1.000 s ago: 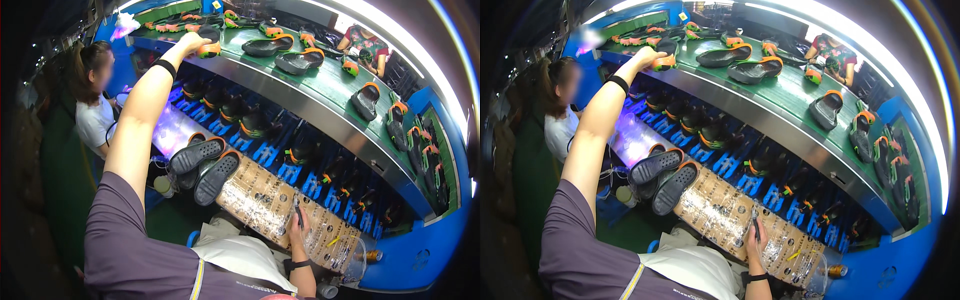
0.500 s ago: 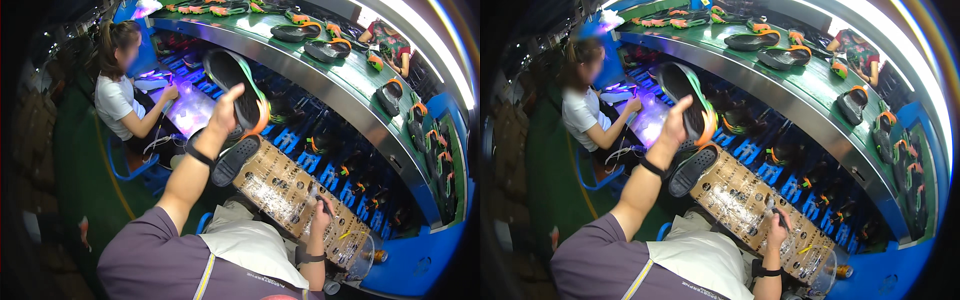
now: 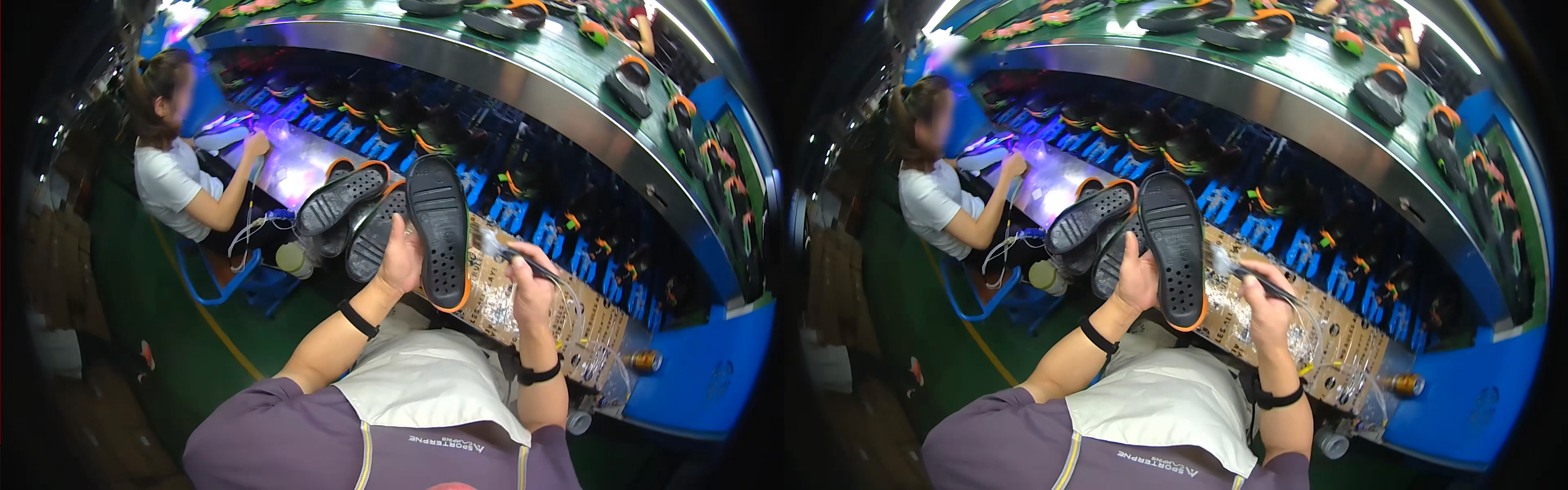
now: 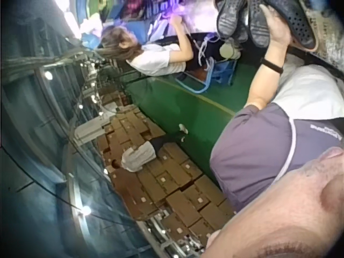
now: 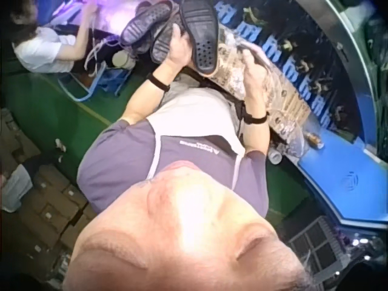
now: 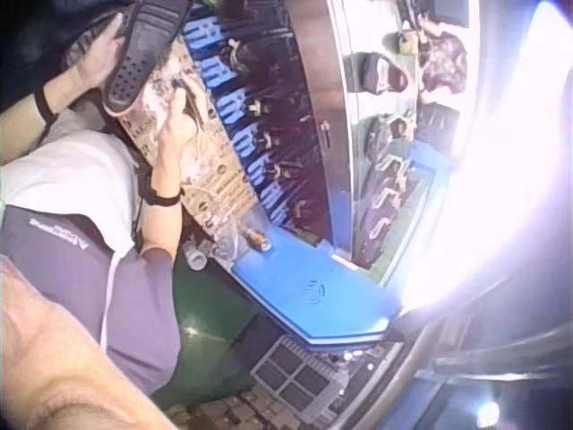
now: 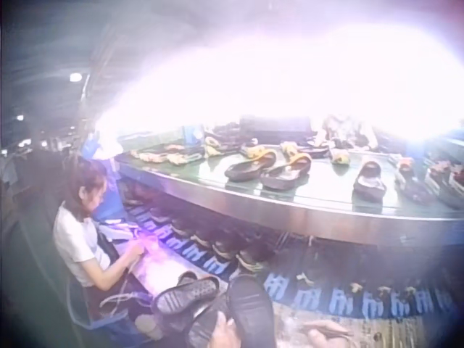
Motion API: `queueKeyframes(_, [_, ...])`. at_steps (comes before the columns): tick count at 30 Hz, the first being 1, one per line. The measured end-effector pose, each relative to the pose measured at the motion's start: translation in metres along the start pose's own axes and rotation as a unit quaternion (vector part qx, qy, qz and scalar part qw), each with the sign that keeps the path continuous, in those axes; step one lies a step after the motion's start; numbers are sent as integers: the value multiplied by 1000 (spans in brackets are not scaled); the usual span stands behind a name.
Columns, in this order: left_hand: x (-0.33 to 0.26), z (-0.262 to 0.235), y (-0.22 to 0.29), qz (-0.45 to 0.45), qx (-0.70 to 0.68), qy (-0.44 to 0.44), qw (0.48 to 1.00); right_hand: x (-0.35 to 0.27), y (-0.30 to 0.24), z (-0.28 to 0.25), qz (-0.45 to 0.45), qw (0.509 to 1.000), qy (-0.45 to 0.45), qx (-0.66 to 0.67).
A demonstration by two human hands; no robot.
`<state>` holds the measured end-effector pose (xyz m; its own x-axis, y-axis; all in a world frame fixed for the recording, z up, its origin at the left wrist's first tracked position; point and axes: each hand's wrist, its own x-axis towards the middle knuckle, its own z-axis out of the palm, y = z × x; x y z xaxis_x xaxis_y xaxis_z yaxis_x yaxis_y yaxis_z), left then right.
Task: Apply adhesive to shoe soles and place them on a conveyor belt.
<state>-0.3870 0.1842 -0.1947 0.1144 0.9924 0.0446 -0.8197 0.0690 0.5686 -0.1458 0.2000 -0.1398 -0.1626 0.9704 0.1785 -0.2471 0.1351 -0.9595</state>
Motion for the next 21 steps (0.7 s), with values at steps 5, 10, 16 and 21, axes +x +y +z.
queueKeyframes(5, [-6, 27, -9, -31, -19, 38, 999, 15, -21, 44, -14, 1000, -20, -1])
queueKeyframes(10, [-14, 34, -15, -60, -64, -24, 996, 31, -19, 58, -33, 999, -8, -21])
queueKeyframes(16, [-5, 42, -26, -26, 32, 48, 998, 23, -5, 59, -94, 984, -15, -152])
queueKeyframes(21, [9, 21, -5, 9, 59, 22, 998, -9, -30, 31, -122, 922, -169, -325])
